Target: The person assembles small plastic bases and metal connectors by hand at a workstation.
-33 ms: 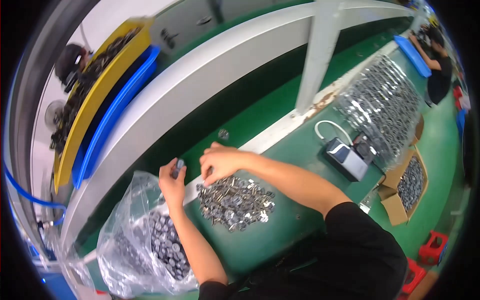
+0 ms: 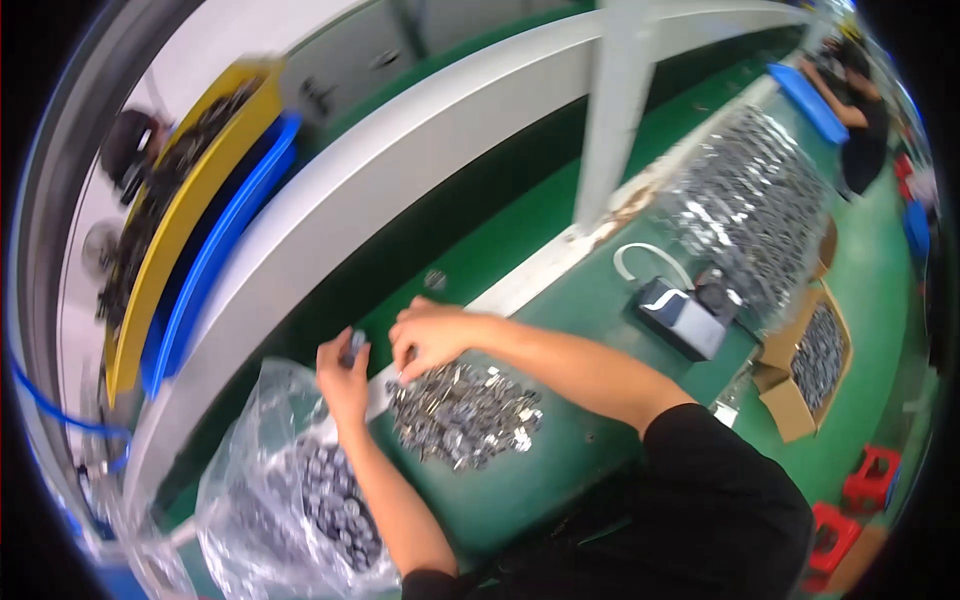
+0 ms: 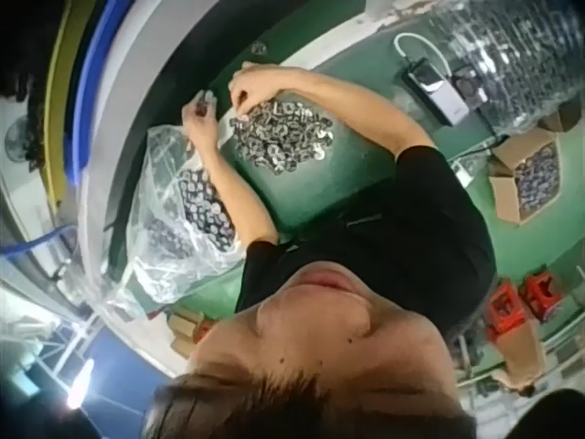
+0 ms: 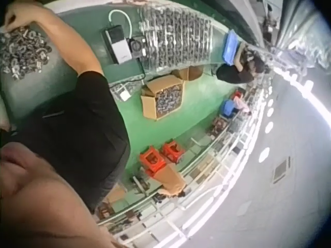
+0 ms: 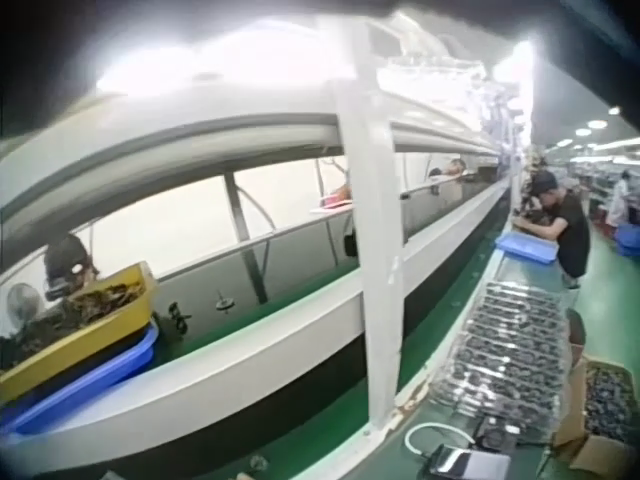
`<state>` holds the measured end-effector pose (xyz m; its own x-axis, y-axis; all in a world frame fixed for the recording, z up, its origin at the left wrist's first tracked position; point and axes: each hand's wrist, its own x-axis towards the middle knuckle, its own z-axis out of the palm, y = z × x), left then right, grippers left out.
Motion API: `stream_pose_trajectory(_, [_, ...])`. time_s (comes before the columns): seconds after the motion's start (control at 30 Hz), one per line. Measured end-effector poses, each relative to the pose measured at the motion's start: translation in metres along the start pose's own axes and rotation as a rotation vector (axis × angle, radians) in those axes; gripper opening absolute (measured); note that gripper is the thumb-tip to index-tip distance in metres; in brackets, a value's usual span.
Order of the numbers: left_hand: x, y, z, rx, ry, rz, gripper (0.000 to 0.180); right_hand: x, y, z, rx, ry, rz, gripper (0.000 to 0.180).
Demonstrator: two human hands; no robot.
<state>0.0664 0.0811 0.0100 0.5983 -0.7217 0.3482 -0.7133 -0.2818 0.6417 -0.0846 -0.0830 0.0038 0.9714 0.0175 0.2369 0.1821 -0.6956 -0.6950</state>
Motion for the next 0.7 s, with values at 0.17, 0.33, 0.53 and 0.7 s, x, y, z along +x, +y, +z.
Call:
stream_pose_trajectory(0.17, [-0.005, -0.02, 0.025, -0.056, -0.033, 0.007, 0.036, 0.004, 0.009, 0.019, 0.197, 0.26, -0.057, 0.016])
stream_pose_trajectory(0.33, [-0.006, -0.002, 0.023, -0.197, -0.057, -0.073, 0.033, 0.0, -0.001, 0.022, 0.124, 0.341, -0.042, 0.014])
stream_pose_trajectory(0.53, [-0.005, 0.003, 0.025, 0.058, -0.094, 0.066, 0.032, 0.003, 0.005, 0.024, 0.145, 0.348, -0.024, 0.011])
stream_pose_trajectory(0.7, [-0.004, 0.003, 0.024, 0.096, -0.099, 0.164, 0.036, 0.004, 0.006, 0.018, 0.276, 0.422, 0.044, 0.013])
